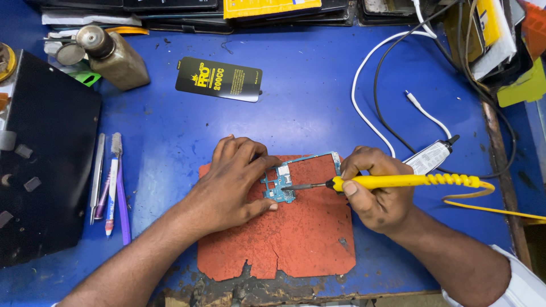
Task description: The person uses a soldering iron to work on a small circuit board placed on a red mat. After soldering, the person picks up a black smartphone, presses the power button, and the screen lights up showing the time and date.
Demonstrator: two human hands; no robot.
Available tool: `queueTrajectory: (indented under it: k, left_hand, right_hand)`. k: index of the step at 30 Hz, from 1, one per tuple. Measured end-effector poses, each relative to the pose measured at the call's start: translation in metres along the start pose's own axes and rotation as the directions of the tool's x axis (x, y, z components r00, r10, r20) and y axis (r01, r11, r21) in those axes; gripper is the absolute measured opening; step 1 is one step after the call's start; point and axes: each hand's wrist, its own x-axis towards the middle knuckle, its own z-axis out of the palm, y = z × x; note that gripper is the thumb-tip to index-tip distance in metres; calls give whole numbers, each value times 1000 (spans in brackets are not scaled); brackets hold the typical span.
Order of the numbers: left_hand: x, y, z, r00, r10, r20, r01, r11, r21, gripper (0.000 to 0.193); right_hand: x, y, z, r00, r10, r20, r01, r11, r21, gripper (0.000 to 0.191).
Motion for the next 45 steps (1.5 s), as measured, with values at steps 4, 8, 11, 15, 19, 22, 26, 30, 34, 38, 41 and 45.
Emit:
queueTrajectory:
  k: [4,8,11,15,19,22,26,30,34,38,41,45]
  left_hand:
    - [0,-1,0,1000,5,-2,-5,1000,6,76]
    - [1,-1,2,1000,-19,11,19,1000,-1,77]
    - [1,-1,2,1000,-17,15,17,1000,6,77]
    - [1,-1,2,1000,-13,7,13,1000,2,77]
    - [0,-1,1,1000,-13,8,13,1000,-1,77]
    - [0,-1,1,1000,-10,8,10,1000,-3,77]
    - [0,0,1,1000,-19,13,19,1000,3,78]
    - [0,0,1,999,-28,24,28,1000,7,78]
    - [1,-1,2,999,-28,23,28,1000,8,78]
    - [1,-1,2,999,-37,30,36,999,9,78]
    - [1,-1,1,999,-28,24,28,1000,10,78]
    - [1,0,0,1000,-18,12,17,1000,5,78]
  right_hand:
    - [1,1,0,1000,-17,-14,17,1000,-12,13]
    - [0,0,0,1000,2,0,-2,1000,-10,13]
    - [0,0,-1,1000,-10,-3,10,1000,-10,13]
    - [0,-1,0,1000,2,3,-2,1000,-5,13]
    - [0,0,-1,1000,-10,-10,10,1000,-10,13]
    - [-1,-1,-1,1000,14,5,-14,1000,-27,13]
    - [0,0,-1,1000,-5,1,5,1000,4,13]
    - [0,-1,-1,1000,0,0,0,1000,-7,13]
    - [0,0,-2,1000,5,-8,-5,1000,-8,14]
    - [0,0,-1,1000,2,2,-2,1000,-7,13]
    - [0,0,-1,1000,-4,-5,4,1000,-7,14]
    - [-1,-1,0,1000,9,0,-9,1000,-8,14]
